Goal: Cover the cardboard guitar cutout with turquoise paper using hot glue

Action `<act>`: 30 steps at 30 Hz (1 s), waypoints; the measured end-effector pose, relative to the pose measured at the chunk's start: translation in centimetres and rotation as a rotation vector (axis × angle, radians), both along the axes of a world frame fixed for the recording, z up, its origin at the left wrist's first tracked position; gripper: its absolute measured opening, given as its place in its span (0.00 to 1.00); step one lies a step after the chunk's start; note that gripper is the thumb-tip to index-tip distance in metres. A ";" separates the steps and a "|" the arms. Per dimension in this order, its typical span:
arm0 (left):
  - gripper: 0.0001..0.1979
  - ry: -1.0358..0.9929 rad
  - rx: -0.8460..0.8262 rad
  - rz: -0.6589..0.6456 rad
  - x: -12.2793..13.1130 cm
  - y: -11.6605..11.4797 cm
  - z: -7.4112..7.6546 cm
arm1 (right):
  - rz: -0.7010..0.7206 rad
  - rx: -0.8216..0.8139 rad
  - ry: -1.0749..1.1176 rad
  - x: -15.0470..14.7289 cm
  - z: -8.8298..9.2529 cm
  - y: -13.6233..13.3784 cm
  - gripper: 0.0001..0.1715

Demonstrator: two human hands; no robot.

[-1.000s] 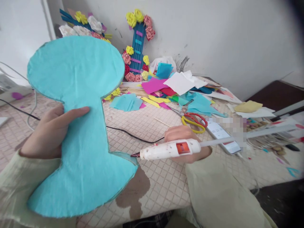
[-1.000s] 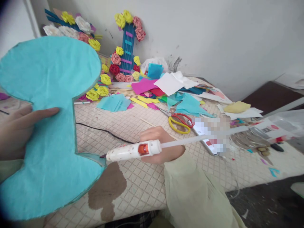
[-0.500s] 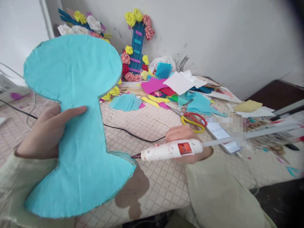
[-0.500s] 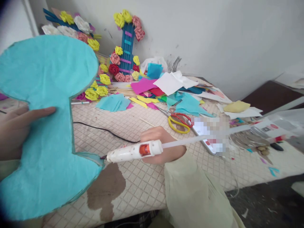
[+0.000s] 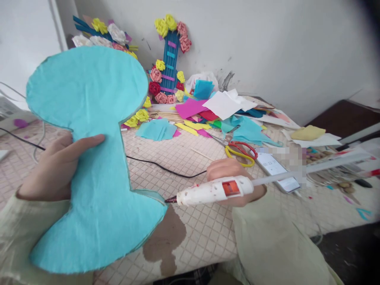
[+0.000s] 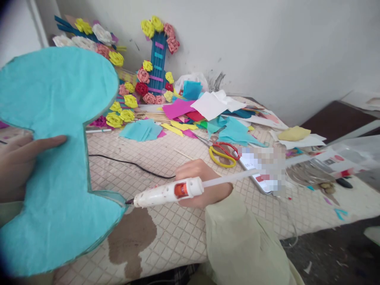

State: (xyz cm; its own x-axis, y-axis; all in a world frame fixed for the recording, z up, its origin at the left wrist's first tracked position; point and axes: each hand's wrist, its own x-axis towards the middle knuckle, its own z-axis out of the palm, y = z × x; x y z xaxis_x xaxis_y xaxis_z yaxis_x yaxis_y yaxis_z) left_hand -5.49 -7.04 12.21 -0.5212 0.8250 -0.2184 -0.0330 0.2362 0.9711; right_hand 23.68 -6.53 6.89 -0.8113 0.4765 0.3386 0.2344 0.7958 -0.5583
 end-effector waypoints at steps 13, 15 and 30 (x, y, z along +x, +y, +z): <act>0.09 -0.046 0.224 0.043 -1.3 0.4 -0.5 | -0.368 -0.219 0.221 -0.4 -0.2 0.5 0.09; 0.07 -0.055 0.326 0.070 -1.3 0.2 -0.6 | -0.565 -0.296 0.267 -0.6 -0.5 0.8 0.09; 0.16 -0.237 0.381 0.104 -0.1 0.0 -1.5 | -0.668 -0.401 0.067 -12.7 -3.1 8.0 0.07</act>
State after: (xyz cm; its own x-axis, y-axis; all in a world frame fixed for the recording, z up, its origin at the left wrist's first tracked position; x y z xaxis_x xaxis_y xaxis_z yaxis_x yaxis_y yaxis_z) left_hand -5.62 -7.09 10.69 -0.5776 0.8157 -0.0328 -0.2697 -0.1527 0.9508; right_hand 11.00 1.49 3.74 -0.2936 0.9530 0.0751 0.5483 0.2323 -0.8034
